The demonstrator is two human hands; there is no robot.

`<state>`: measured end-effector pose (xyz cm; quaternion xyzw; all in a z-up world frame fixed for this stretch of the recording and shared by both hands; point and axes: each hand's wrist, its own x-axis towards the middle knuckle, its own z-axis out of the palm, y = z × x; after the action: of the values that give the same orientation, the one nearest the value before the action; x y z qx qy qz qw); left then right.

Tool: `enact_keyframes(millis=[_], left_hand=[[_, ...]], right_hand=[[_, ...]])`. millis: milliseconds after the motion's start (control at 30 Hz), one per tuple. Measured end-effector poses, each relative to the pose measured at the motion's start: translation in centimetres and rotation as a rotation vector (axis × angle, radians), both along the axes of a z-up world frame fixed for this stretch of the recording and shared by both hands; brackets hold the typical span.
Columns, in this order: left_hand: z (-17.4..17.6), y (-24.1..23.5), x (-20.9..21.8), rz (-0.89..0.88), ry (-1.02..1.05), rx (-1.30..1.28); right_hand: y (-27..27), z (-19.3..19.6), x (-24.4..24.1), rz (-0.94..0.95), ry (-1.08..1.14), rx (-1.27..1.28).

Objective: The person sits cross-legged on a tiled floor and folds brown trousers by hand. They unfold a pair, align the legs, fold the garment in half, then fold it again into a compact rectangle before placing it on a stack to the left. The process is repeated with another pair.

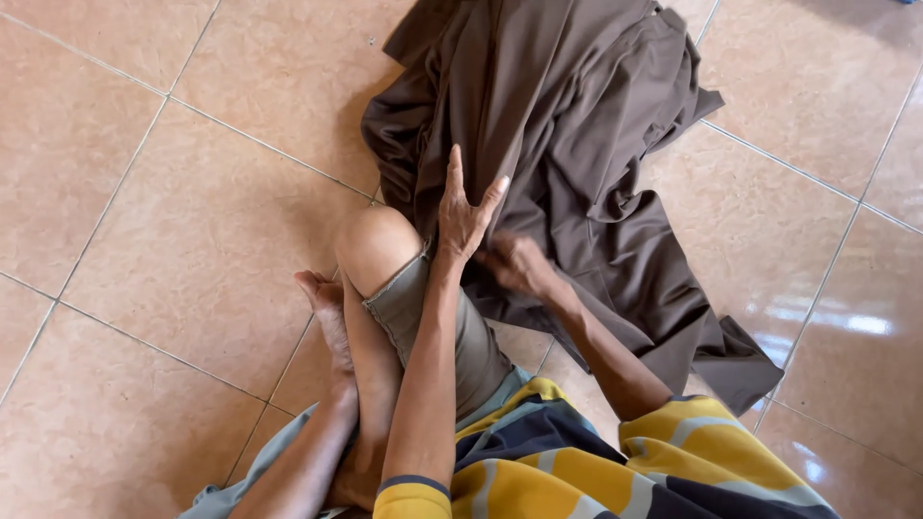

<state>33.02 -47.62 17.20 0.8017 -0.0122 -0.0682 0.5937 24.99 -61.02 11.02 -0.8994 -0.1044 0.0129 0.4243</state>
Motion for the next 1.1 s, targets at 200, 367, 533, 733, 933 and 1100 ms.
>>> enact_keyframes(millis=[200,367,533,733,933,1100], left_hand=[[-10.9,-1.2,0.8,0.062,-0.146,0.234],[-13.2,-1.7,0.6,0.219,-0.230,0.183],[-9.3,-1.4,0.2,0.297,-0.282,0.135],[-5.6,-0.1,-0.1,0.462,-0.104,-0.173],[-5.2,-0.5,-0.6,0.284,0.124,-0.138],[-5.2,-1.5,-1.5,0.594,-0.438,0.129]], right_hand=[[-1.0,9.7,-2.2,0.353,0.277,0.111],[-6.5,4.9,1.5,-0.471,-0.066,-0.038],[-9.2,2.3,5.6,-0.600,-0.058,-0.233],[-4.2,4.0,1.6,-0.409,-0.232,-0.306],[-1.6,3.7,-3.4,-0.088,-0.320,-0.255],[-5.4,3.4,-4.0,-0.291,-0.666,-0.366]])
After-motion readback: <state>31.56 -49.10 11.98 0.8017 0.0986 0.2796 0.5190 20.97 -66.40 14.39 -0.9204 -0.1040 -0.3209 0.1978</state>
